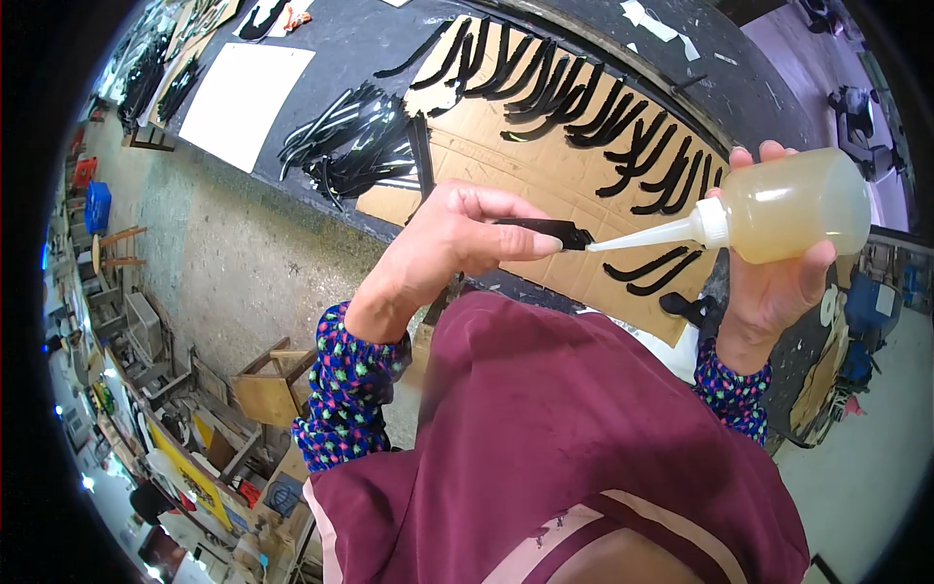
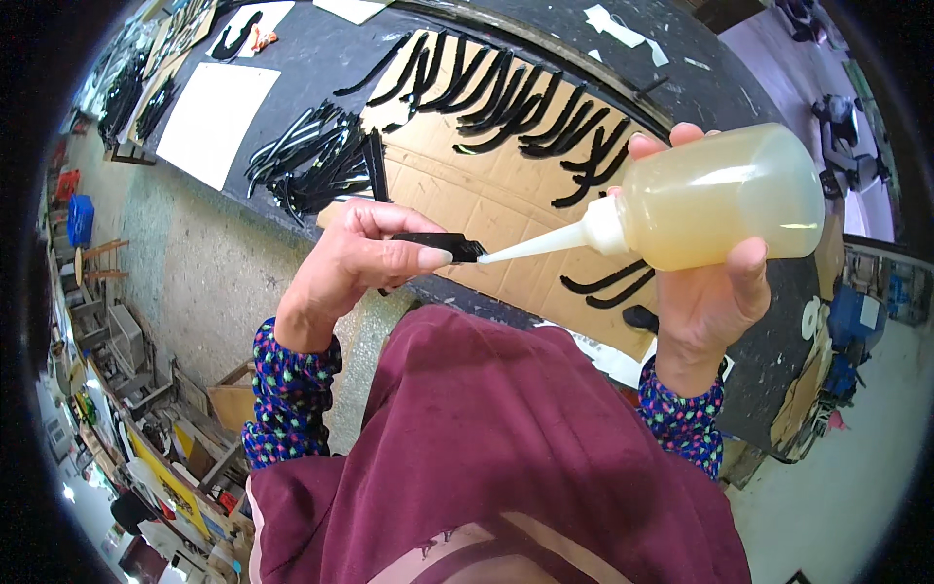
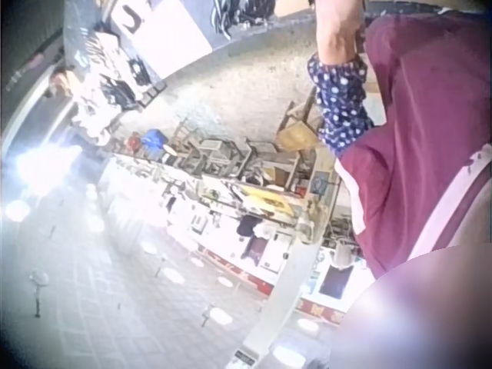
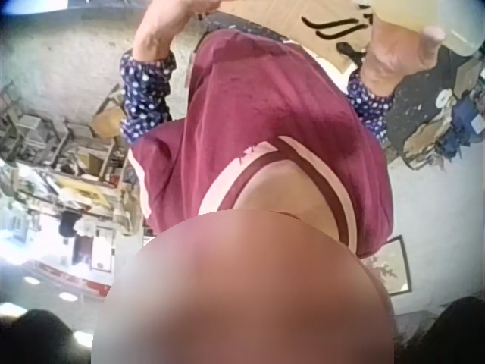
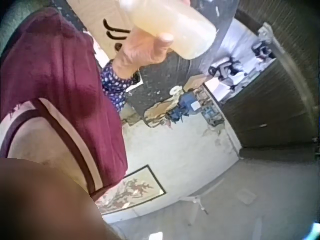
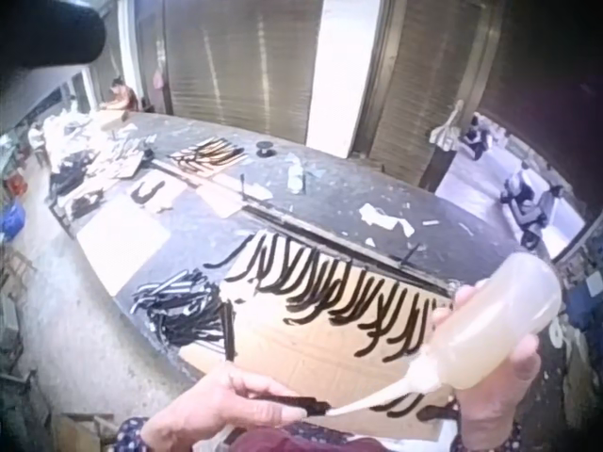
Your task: Applying glue to black shoe straps using a squeeze bottle at a workbench.
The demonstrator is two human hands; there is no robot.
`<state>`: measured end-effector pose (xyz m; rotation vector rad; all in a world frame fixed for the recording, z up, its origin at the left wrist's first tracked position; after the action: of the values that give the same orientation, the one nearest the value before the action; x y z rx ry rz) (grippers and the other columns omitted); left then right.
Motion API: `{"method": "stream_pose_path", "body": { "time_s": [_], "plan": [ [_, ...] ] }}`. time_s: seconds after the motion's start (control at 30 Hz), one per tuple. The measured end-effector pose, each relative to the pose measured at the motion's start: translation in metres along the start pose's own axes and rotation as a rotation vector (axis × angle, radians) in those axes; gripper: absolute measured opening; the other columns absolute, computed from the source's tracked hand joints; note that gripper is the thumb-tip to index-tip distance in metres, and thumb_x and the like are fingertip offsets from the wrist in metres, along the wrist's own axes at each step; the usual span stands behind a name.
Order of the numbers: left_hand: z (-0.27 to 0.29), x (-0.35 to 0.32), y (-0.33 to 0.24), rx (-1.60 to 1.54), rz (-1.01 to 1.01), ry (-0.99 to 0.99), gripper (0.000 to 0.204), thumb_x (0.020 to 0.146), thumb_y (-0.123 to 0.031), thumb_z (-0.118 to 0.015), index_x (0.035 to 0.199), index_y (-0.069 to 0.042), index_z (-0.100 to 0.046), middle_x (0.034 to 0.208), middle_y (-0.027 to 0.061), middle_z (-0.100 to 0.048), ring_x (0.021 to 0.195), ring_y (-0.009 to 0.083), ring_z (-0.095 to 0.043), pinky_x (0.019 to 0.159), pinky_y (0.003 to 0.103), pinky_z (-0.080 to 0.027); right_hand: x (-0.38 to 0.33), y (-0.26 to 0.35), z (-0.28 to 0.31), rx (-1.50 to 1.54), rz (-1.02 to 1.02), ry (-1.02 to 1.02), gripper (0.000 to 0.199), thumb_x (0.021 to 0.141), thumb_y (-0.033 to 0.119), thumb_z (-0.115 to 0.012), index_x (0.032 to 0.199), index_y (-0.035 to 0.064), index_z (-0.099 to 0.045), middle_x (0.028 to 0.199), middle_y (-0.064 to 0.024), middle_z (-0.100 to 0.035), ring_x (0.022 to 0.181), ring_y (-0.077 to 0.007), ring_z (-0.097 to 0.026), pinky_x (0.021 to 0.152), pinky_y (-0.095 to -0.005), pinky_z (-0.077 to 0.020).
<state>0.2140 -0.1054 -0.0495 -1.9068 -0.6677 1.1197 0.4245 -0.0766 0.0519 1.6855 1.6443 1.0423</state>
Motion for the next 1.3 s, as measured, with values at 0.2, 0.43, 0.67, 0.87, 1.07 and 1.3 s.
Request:
{"method": "stream_pose_path", "body": {
  "time_s": [0.2,0.43,0.67,0.87,1.07,1.3],
  "plan": [
    [0.002,0.005,0.001,-0.054,0.018,-0.020,0.016,0.071,-0.011,-0.066,0.083,-0.002,-0.065,0.055,-0.0054,-0.049,0.046,0.0013,-0.033,0.042,0.017,-0.022,0.003,0.000,0.000,0.040,-0.007,0.029,0.075,0.066,0.028,-0.073,0.124,0.0021,-0.033,0.125,-0.0211,-0.036,0.117,-0.0409,-0.033,0.090,-0.0557,-0.0363],
    [-0.003,0.003,-0.004,-0.068,0.022,-0.001,0.014,0.070,-0.006,-0.065,0.083,0.001,-0.065,0.053,-0.0047,-0.048,0.043,0.0007,-0.033,0.040,0.017,-0.020,0.008,-0.005,-0.005,0.084,0.002,-0.011,0.073,0.068,0.027,-0.071,0.125,0.0042,-0.033,0.128,-0.0215,-0.032,0.119,-0.0410,-0.029,0.093,-0.0566,-0.0313],
    [-0.007,0.001,-0.001,-0.019,0.023,0.056,0.015,0.071,-0.013,-0.066,0.082,-0.004,-0.066,0.059,-0.0057,-0.054,0.050,-0.0004,-0.037,0.044,0.016,-0.024,0.007,-0.009,-0.006,0.060,-0.005,-0.031,0.072,0.067,0.028,-0.071,0.125,0.0057,-0.034,0.127,-0.0211,-0.034,0.119,-0.0408,-0.030,0.093,-0.0564,-0.0316],
    [-0.006,0.002,-0.001,-0.043,0.003,0.027,0.015,0.069,-0.005,-0.066,0.082,0.001,-0.065,0.055,-0.0046,-0.050,0.044,0.0000,-0.034,0.040,0.017,-0.020,0.007,-0.010,-0.005,0.048,-0.017,-0.032,0.073,0.067,0.030,-0.072,0.125,0.0060,-0.035,0.126,-0.0209,-0.035,0.119,-0.0409,-0.030,0.092,-0.0561,-0.0320],
    [-0.007,0.003,0.000,-0.081,0.030,0.042,0.014,0.068,-0.004,-0.066,0.081,0.002,-0.065,0.054,-0.0045,-0.049,0.044,0.0004,-0.033,0.040,0.017,-0.020,0.007,-0.012,-0.005,0.030,-0.021,-0.042,0.074,0.066,0.031,-0.072,0.124,0.0048,-0.035,0.126,-0.0210,-0.035,0.119,-0.0416,-0.030,0.092,-0.0558,-0.0327],
    [-0.007,0.003,0.002,-0.091,0.025,0.055,0.015,0.068,-0.005,-0.066,0.082,0.001,-0.065,0.055,-0.0036,-0.051,0.045,0.0009,-0.034,0.041,0.017,-0.021,0.008,-0.014,-0.001,0.027,-0.021,-0.046,0.074,0.066,0.030,-0.072,0.124,0.0040,-0.035,0.125,-0.0212,-0.036,0.118,-0.0417,-0.031,0.092,-0.0559,-0.0334]
  ]
}}
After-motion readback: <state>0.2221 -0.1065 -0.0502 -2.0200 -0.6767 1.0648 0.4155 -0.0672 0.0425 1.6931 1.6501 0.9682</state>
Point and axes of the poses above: each hand's wrist, its own x-axis towards the middle knuckle, its own z-axis out of the back of the hand, y = z × x, the point moved 9 cm from there along x, towards the middle knuckle
